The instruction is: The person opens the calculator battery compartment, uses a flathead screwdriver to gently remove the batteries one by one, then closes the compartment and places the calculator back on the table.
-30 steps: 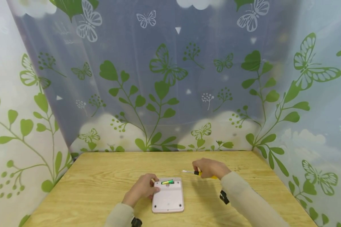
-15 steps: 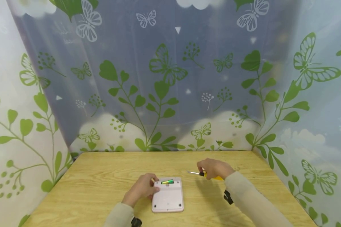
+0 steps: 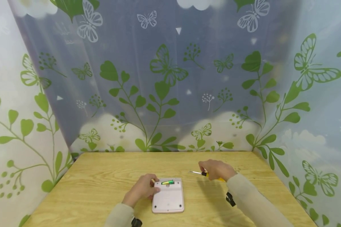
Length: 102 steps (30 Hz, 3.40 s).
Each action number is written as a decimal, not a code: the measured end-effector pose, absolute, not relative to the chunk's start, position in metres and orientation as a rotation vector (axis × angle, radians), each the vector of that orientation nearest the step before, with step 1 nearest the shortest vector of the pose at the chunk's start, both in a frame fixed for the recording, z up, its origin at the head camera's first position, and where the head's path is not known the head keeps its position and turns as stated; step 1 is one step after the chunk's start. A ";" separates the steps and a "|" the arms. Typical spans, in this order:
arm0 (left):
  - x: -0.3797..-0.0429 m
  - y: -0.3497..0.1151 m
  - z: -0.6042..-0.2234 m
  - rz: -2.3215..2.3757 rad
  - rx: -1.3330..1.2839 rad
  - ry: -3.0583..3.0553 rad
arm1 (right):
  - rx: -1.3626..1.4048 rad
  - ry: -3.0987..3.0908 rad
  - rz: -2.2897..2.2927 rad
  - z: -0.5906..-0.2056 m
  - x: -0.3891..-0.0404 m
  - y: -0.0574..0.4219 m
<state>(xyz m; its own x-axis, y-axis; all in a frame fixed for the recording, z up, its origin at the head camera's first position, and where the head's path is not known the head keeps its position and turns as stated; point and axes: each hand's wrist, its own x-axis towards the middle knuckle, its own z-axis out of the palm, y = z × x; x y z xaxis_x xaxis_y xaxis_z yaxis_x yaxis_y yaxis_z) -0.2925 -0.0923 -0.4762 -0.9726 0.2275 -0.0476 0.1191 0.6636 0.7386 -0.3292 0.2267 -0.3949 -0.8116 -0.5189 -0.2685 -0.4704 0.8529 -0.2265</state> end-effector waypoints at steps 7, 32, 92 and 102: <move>-0.292 -0.092 -0.476 1.209 0.295 2.735 | -0.722 2.726 -0.212 -0.397 -0.329 0.231; -0.291 -0.093 -0.474 1.222 0.313 2.734 | -0.726 2.739 -0.185 -0.396 -0.331 0.259; -0.290 -0.091 -0.473 1.193 0.266 2.735 | -0.527 2.789 -0.171 -0.417 -0.336 0.349; -0.289 -0.091 -0.471 1.216 0.287 2.727 | -0.509 2.818 -0.153 -0.427 -0.340 0.357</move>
